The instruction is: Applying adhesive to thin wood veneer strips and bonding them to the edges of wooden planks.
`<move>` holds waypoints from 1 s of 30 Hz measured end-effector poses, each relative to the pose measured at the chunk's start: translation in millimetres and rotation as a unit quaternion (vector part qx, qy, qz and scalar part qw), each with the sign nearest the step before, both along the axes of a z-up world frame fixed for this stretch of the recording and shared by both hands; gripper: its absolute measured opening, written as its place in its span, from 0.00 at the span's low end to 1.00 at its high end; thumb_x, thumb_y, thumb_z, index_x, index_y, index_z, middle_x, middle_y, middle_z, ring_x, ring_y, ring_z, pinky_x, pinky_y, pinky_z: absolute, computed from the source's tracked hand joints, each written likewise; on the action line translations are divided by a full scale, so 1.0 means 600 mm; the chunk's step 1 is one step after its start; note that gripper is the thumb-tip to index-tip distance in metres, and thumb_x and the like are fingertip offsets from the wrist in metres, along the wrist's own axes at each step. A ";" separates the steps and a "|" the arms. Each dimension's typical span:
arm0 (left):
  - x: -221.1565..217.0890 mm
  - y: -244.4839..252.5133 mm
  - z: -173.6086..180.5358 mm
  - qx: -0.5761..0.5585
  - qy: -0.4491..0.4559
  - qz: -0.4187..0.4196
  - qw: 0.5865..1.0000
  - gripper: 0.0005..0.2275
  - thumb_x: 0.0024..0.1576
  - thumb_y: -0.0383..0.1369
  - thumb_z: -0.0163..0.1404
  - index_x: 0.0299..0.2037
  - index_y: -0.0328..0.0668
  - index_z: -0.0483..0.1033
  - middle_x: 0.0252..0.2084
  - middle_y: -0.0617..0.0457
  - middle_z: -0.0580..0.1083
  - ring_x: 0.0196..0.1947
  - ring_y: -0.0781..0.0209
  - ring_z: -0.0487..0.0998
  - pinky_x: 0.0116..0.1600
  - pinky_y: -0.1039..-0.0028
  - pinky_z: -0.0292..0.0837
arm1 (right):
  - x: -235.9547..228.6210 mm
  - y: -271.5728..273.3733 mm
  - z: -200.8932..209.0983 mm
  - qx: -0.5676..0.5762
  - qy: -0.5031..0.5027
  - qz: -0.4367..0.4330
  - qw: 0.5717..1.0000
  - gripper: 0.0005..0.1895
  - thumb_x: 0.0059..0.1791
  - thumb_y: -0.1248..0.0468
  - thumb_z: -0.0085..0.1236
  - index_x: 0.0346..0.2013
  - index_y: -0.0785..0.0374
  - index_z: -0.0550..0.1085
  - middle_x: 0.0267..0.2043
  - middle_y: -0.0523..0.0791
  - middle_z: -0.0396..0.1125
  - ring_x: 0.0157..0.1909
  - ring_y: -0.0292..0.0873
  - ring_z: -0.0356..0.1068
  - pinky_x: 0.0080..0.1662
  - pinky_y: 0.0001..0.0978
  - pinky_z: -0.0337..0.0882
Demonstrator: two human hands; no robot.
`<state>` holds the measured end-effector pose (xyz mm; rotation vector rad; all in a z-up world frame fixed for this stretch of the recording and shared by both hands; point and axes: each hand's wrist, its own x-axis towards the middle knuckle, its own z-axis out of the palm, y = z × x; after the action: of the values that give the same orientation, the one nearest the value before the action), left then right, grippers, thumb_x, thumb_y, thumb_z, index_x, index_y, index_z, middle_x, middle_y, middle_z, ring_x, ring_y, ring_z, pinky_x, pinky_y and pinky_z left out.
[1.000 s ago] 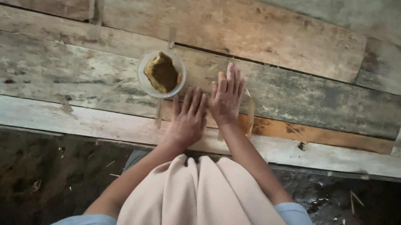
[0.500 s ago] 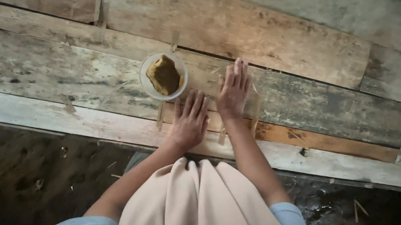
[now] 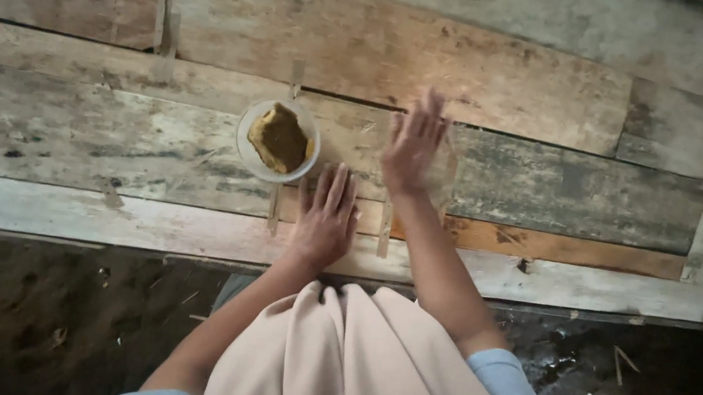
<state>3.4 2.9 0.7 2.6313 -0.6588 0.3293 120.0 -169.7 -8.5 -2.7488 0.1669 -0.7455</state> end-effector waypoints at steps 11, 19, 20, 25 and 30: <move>-0.002 0.001 0.010 0.017 -0.013 0.006 1.000 0.25 0.62 0.41 0.45 0.68 0.38 0.67 0.73 0.37 0.60 0.72 0.35 0.60 0.68 0.35 0.53 | -0.062 0.012 -0.019 -0.036 0.052 0.043 0.997 0.20 0.58 0.53 0.48 0.62 0.57 0.67 0.75 0.50 0.53 0.75 0.58 0.53 0.67 0.66 0.55; -0.003 -0.002 0.009 0.032 -0.005 0.005 0.999 0.24 0.62 0.40 0.44 0.68 0.40 0.68 0.73 0.40 0.62 0.73 0.37 0.60 0.69 0.37 0.52 | -0.123 0.030 -0.015 -0.068 0.096 0.054 0.992 0.21 0.59 0.54 0.48 0.63 0.60 0.64 0.77 0.53 0.49 0.78 0.60 0.46 0.70 0.67 0.47; -0.004 -0.003 0.003 0.034 -0.011 0.008 0.999 0.25 0.60 0.40 0.45 0.68 0.40 0.68 0.73 0.40 0.63 0.73 0.36 0.60 0.68 0.36 0.52 | -0.120 0.029 -0.019 -0.092 0.068 0.053 0.992 0.22 0.58 0.52 0.49 0.62 0.61 0.66 0.75 0.54 0.51 0.76 0.60 0.49 0.70 0.66 0.49; -0.003 -0.005 -0.007 0.031 -0.018 0.005 0.999 0.26 0.58 0.40 0.46 0.68 0.40 0.69 0.72 0.40 0.63 0.72 0.34 0.60 0.67 0.34 0.53 | -0.117 0.025 -0.030 -0.126 0.007 0.044 0.991 0.23 0.56 0.50 0.50 0.60 0.61 0.70 0.73 0.54 0.56 0.74 0.61 0.55 0.69 0.63 0.52; -0.006 -0.002 -0.011 0.037 -0.013 0.000 0.999 0.26 0.61 0.42 0.44 0.68 0.39 0.68 0.72 0.41 0.63 0.72 0.35 0.60 0.67 0.34 0.53 | -0.169 0.036 -0.021 -0.096 0.016 0.063 0.993 0.18 0.58 0.57 0.49 0.59 0.62 0.69 0.73 0.55 0.55 0.72 0.65 0.56 0.65 0.64 0.59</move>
<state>0.0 2.0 -5.8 2.7014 -0.6936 0.3463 18.5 -148.3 -21.1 -2.9207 -0.0750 -0.7187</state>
